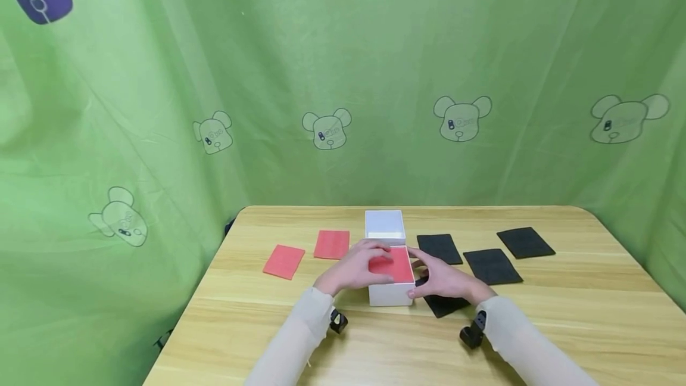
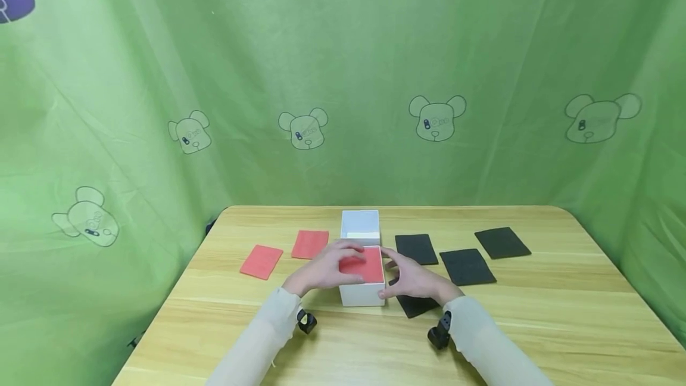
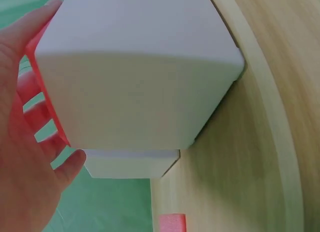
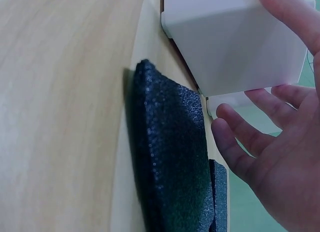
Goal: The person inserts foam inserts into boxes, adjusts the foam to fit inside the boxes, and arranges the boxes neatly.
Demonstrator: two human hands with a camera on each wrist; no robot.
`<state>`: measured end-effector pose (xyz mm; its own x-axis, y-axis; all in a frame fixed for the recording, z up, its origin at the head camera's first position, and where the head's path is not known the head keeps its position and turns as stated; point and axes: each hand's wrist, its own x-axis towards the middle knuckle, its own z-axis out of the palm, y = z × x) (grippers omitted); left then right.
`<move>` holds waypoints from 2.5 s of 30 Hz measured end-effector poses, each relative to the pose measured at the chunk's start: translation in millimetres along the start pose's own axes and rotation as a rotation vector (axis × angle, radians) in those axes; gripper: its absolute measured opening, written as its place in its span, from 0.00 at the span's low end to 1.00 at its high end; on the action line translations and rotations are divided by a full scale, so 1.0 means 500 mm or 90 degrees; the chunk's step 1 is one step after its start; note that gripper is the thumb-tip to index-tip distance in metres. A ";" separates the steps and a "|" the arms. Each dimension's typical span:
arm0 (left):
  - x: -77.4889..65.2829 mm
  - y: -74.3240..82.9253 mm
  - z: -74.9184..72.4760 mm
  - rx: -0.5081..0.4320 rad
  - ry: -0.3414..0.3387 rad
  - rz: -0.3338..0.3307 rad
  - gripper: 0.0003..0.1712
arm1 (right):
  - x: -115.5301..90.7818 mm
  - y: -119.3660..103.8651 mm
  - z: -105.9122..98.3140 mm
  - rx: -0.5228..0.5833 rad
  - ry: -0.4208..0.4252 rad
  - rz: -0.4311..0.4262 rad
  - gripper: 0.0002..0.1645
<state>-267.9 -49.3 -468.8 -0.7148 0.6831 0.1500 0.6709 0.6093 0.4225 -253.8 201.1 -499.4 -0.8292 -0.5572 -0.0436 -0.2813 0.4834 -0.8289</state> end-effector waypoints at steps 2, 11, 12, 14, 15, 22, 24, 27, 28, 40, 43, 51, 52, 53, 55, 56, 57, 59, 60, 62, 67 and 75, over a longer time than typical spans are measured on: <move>-0.002 -0.002 0.000 0.000 0.000 -0.001 0.27 | 0.000 0.001 -0.001 0.000 0.000 -0.003 0.60; -0.001 0.001 0.001 0.023 -0.010 -0.018 0.28 | 0.002 0.000 0.000 0.002 0.000 -0.002 0.61; -0.001 0.000 0.000 0.024 -0.008 -0.015 0.28 | 0.001 -0.001 0.000 0.001 0.001 0.002 0.61; -0.005 -0.003 0.000 0.022 0.000 -0.014 0.28 | 0.001 -0.002 0.000 -0.001 0.003 0.009 0.61; -0.007 -0.005 -0.001 0.020 0.005 -0.014 0.27 | 0.001 -0.002 0.000 0.000 0.003 0.013 0.61; -0.030 -0.007 -0.014 0.015 0.030 -0.055 0.26 | 0.002 0.001 -0.002 -0.003 0.004 0.022 0.62; -0.032 -0.005 -0.017 0.022 0.030 -0.060 0.26 | 0.001 0.002 -0.002 -0.003 0.006 0.027 0.62; -0.033 -0.001 -0.020 0.037 0.026 -0.067 0.27 | 0.002 0.002 -0.001 -0.003 0.004 0.026 0.63; -0.033 0.000 -0.022 0.040 0.024 -0.070 0.27 | 0.003 0.003 -0.001 -0.003 0.003 0.024 0.63; -0.033 0.008 -0.027 0.131 0.028 -0.082 0.27 | 0.005 0.007 0.001 0.011 0.006 0.029 0.63; -0.033 0.006 -0.024 0.148 0.029 -0.078 0.28 | 0.004 0.010 0.001 0.011 0.006 0.023 0.63; -0.030 0.002 -0.019 0.141 0.019 -0.073 0.28 | 0.003 0.015 0.002 0.014 -0.002 -0.002 0.61; -0.029 0.001 -0.018 0.140 0.019 -0.068 0.29 | 0.003 0.015 0.002 0.015 -0.002 -0.004 0.61; -0.026 0.000 -0.015 0.136 0.018 -0.063 0.30 | 0.003 0.015 0.002 0.017 -0.001 -0.005 0.61; -0.021 -0.001 -0.011 0.126 0.016 -0.051 0.32 | 0.004 0.015 0.001 0.011 -0.001 -0.008 0.61; -0.018 -0.001 -0.009 0.117 0.013 -0.046 0.33 | 0.005 0.015 0.001 0.009 0.000 -0.005 0.61; -0.015 0.000 -0.006 0.110 0.010 -0.041 0.34 | 0.005 0.015 0.002 0.008 0.001 -0.002 0.61; -0.009 0.001 -0.002 0.094 0.007 -0.034 0.35 | 0.005 0.016 0.003 0.006 0.001 0.002 0.61; -0.007 0.003 -0.001 0.090 0.006 -0.031 0.35 | 0.006 0.016 0.003 0.006 0.001 0.002 0.61; -0.002 0.005 0.001 0.085 0.002 -0.027 0.35 | 0.006 0.016 0.004 0.012 0.002 0.005 0.62; 0.007 0.008 0.002 0.097 -0.014 -0.022 0.33 | 0.005 0.015 0.001 0.019 -0.002 0.000 0.61; 0.021 0.018 0.003 0.115 -0.009 0.022 0.33 | 0.005 0.015 0.001 0.003 0.003 0.005 0.61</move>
<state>-269.0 -36.3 -464.9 -0.6889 0.7096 0.1478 0.7203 0.6472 0.2497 -257.6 203.0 -505.9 -0.8337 -0.5502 -0.0466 -0.2728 0.4837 -0.8316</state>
